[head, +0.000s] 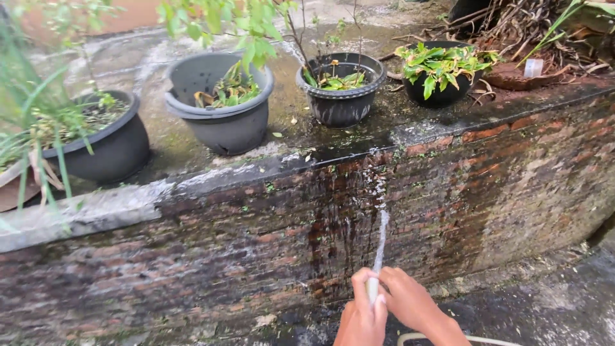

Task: Watering various potted plants on a ledge using a hose and removing debris from one of the pots.

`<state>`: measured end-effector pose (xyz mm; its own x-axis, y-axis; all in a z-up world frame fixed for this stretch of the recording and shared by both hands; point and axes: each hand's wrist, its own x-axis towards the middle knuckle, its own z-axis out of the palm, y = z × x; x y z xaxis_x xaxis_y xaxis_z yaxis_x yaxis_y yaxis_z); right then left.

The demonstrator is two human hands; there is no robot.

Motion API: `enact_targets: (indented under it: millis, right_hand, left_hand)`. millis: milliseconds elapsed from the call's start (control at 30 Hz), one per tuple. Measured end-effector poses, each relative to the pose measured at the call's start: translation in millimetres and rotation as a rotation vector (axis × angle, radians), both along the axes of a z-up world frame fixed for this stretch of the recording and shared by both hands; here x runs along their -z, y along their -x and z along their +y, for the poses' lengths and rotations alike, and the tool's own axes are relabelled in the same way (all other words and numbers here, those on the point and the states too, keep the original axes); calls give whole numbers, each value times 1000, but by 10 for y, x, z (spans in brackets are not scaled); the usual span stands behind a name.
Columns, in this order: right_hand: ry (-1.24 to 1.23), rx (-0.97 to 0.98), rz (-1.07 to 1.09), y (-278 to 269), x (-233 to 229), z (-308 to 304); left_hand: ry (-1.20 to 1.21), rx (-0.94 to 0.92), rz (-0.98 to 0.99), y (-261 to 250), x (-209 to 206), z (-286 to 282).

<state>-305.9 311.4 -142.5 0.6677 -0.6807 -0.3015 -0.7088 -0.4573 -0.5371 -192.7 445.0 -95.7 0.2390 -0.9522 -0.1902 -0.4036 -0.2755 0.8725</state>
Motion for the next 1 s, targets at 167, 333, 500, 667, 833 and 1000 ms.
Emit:
enact_targets:
  millis: [167, 333, 500, 667, 833, 1000]
  right_hand:
    - [-138, 66, -91, -53, -473, 303]
    - [95, -105, -103, -260, -202, 437]
    - [-44, -47, -212, -706, -364, 806]
    - [-97, -34, -236, -1244, -676, 1212]
    - [-55, -75, -317, -1918, -721, 1691]
    - [152, -164, -414, -2627, -810, 2264]
  left_hand:
    - [22, 16, 18, 122, -70, 389]
    - [5, 3, 22, -8, -82, 752]
    - [-40, -6, 20, -360, -384, 1082]
    - [-78, -68, 53, -831, -907, 1584]
    - [-145, -53, 133, -1483, -922, 2080]
    - [-101, -388, -246, -2295, -433, 2463]
